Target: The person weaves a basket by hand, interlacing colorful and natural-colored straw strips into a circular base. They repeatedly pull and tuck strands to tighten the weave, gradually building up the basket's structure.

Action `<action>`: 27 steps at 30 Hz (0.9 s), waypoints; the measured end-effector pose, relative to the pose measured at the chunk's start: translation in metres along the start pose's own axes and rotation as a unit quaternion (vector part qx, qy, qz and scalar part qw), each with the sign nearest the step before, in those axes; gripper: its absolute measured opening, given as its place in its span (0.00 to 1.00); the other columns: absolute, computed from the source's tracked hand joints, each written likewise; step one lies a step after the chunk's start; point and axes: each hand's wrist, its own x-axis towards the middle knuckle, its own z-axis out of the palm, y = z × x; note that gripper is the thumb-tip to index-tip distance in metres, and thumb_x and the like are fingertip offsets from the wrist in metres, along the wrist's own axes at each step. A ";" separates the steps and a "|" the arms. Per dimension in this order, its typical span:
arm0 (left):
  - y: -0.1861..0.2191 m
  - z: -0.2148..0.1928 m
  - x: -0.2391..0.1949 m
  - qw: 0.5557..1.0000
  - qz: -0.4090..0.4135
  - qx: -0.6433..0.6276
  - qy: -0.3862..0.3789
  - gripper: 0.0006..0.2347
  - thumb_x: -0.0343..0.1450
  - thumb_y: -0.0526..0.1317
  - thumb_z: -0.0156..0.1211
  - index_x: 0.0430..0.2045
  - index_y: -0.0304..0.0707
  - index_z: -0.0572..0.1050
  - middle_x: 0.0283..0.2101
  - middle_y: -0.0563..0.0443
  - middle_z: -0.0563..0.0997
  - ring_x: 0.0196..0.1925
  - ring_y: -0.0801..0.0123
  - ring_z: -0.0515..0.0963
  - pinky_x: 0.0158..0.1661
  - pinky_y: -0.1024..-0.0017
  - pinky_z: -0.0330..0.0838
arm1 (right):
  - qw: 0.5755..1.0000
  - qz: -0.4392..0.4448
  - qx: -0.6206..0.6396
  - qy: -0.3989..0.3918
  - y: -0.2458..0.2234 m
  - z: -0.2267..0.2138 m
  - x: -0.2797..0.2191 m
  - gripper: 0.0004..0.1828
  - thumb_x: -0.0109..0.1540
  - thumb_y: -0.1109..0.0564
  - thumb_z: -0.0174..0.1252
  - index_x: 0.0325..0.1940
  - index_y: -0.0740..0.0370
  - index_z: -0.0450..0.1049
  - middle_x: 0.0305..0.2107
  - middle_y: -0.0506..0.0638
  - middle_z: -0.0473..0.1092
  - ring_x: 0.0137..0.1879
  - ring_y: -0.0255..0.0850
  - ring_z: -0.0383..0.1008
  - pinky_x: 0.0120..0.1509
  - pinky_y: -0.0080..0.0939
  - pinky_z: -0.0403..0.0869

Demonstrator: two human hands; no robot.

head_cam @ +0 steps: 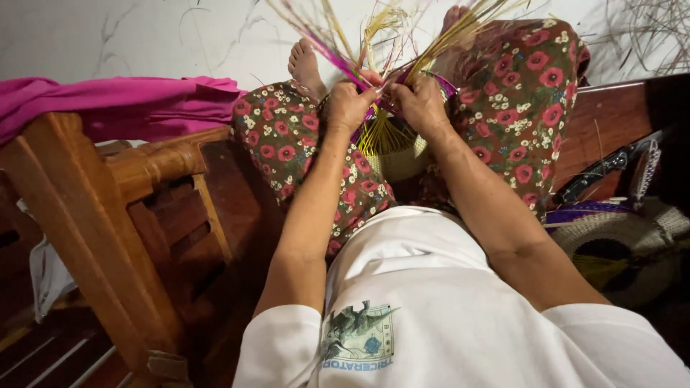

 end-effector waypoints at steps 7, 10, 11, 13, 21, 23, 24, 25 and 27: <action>-0.036 0.008 0.021 0.988 0.014 0.107 -0.108 0.08 0.75 0.46 0.54 0.33 0.52 0.81 0.32 0.56 0.86 0.27 0.77 0.79 0.24 0.80 0.68 | 0.996 -0.083 0.013 -0.028 0.010 -0.002 0.027 0.10 0.71 0.58 0.49 0.41 0.62 0.75 0.35 0.54 0.79 0.39 0.44 0.82 0.47 0.43 0.85; -0.054 0.011 0.029 0.885 -0.105 -0.414 -0.183 0.04 0.72 0.31 0.57 0.27 0.32 0.70 0.43 0.46 0.60 0.43 0.68 0.68 0.51 0.69 0.75 | 0.992 -0.118 -0.049 -0.006 0.001 -0.004 0.049 0.08 0.72 0.57 0.56 0.47 0.66 0.74 0.33 0.55 0.75 0.32 0.40 0.77 0.30 0.31 0.81; -0.071 0.014 0.035 0.799 0.097 -0.518 -0.288 0.05 0.73 0.27 0.56 0.41 0.35 0.74 0.53 0.45 0.67 0.41 0.72 0.73 0.40 0.79 0.75 | 0.997 -0.068 -0.015 -0.011 -0.021 -0.010 0.048 0.06 0.71 0.60 0.54 0.45 0.65 0.75 0.31 0.53 0.76 0.30 0.38 0.79 0.27 0.27 0.81; -0.090 0.017 0.037 0.658 0.292 -0.590 -0.366 0.15 0.75 0.24 0.55 0.54 0.38 0.77 0.63 0.44 0.75 0.40 0.77 0.78 0.29 0.88 0.74 | 1.000 -0.015 0.019 -0.017 -0.054 -0.025 0.050 0.06 0.70 0.64 0.53 0.43 0.64 0.76 0.29 0.50 0.77 0.27 0.36 0.81 0.25 0.23 0.81; -0.105 0.021 0.063 0.298 -0.373 -0.864 -0.162 0.07 0.80 0.40 0.43 0.32 0.45 0.69 0.26 0.51 0.68 0.32 0.69 0.68 0.42 0.74 0.69 | 0.952 -0.001 -0.297 -0.075 -0.074 -0.067 0.019 0.16 0.71 0.42 0.49 0.47 0.53 0.75 0.38 0.48 0.76 0.41 0.42 0.75 0.44 0.45 0.75; -0.096 0.016 0.057 0.235 -0.421 -0.872 -0.079 0.10 0.80 0.45 0.43 0.49 0.41 0.66 0.38 0.54 0.74 0.51 0.70 0.66 0.58 0.70 0.51 | 0.932 0.019 -0.339 -0.125 -0.076 -0.073 0.008 0.15 0.72 0.47 0.48 0.48 0.56 0.76 0.39 0.51 0.76 0.42 0.44 0.75 0.46 0.46 0.75; -0.091 0.012 0.055 0.169 -0.464 -0.870 0.004 0.22 0.80 0.49 0.42 0.67 0.37 0.63 0.49 0.57 0.80 0.71 0.70 0.64 0.75 0.67 0.33 | 0.921 0.028 -0.359 -0.150 -0.078 -0.076 0.003 0.14 0.73 0.49 0.48 0.49 0.58 0.76 0.40 0.53 0.76 0.43 0.45 0.75 0.48 0.46 0.75; -0.079 0.007 0.053 0.170 -0.462 -0.870 0.004 0.22 0.80 0.49 0.42 0.67 0.37 0.63 0.49 0.57 0.80 0.71 0.70 0.64 0.75 0.67 0.33 | 0.908 0.037 -0.379 -0.174 -0.080 -0.079 -0.002 0.14 0.73 0.51 0.47 0.49 0.59 0.76 0.41 0.54 0.76 0.44 0.46 0.75 0.49 0.46 0.75; -0.061 0.001 0.042 0.127 -0.477 -0.869 0.036 0.02 0.76 0.39 0.56 0.38 0.52 0.75 0.29 0.56 0.70 0.35 0.71 0.63 0.45 0.75 0.59 | 0.879 0.061 -0.416 -0.226 -0.077 -0.085 -0.017 0.14 0.74 0.55 0.46 0.50 0.63 0.76 0.42 0.57 0.76 0.45 0.48 0.75 0.52 0.47 0.76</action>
